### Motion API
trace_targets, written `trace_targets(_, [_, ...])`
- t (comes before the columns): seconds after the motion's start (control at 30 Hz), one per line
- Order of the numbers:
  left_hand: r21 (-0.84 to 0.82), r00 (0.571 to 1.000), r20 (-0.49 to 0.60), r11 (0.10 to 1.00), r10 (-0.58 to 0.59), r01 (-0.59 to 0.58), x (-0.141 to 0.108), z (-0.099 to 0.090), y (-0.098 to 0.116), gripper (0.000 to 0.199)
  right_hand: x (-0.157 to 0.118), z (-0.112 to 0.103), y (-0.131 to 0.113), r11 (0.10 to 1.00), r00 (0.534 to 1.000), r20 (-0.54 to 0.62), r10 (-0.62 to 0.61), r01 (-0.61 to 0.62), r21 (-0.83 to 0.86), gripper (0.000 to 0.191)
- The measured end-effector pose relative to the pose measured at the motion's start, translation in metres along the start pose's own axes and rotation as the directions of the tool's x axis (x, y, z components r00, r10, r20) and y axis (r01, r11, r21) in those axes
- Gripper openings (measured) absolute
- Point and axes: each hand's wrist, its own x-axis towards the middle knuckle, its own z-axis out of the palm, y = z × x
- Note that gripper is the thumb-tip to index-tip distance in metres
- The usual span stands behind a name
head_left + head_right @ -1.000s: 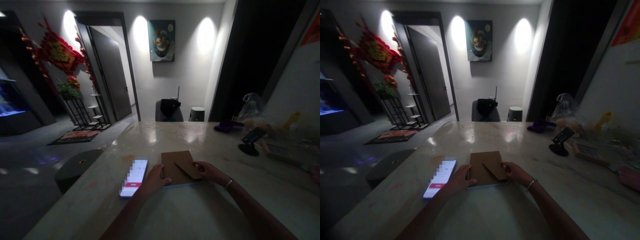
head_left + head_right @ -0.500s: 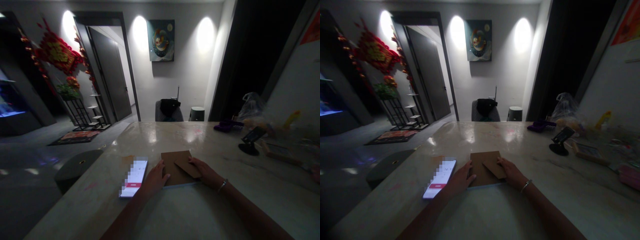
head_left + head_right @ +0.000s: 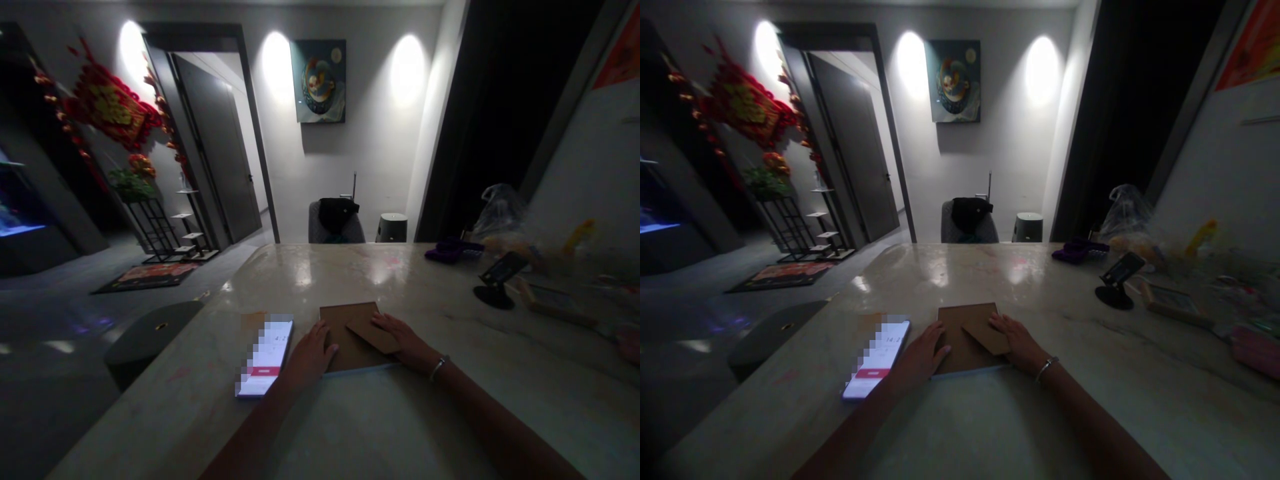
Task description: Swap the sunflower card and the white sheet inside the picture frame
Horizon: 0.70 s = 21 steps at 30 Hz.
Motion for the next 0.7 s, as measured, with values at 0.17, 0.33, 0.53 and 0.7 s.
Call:
trace_targets(0.17, [-0.017,0.998,0.058,1.000,-0.019,0.020,-0.001,-0.007,-0.003,0.056,0.001,-0.004,-0.005,0.999,1.000,0.028,0.003,-0.004,0.041,0.054])
trace_targets(0.33, [-0.089,0.978,0.207,0.996,-0.007,0.026,-0.006,-0.022,-0.012,0.084,0.003,-0.013,-0.005,0.988,0.989,0.150,-0.005,-0.018,0.152,0.067])
trace_targets(0.53, [-0.122,0.974,0.227,0.992,0.009,0.019,-0.007,-0.023,-0.018,0.084,0.001,-0.018,-0.006,0.984,0.978,0.207,0.003,-0.040,0.174,0.081])
trace_targets(0.7, [-0.129,0.975,0.222,0.991,0.009,0.020,-0.005,-0.020,-0.017,0.080,0.001,-0.020,-0.012,0.989,0.978,0.205,0.024,-0.054,0.141,0.080])
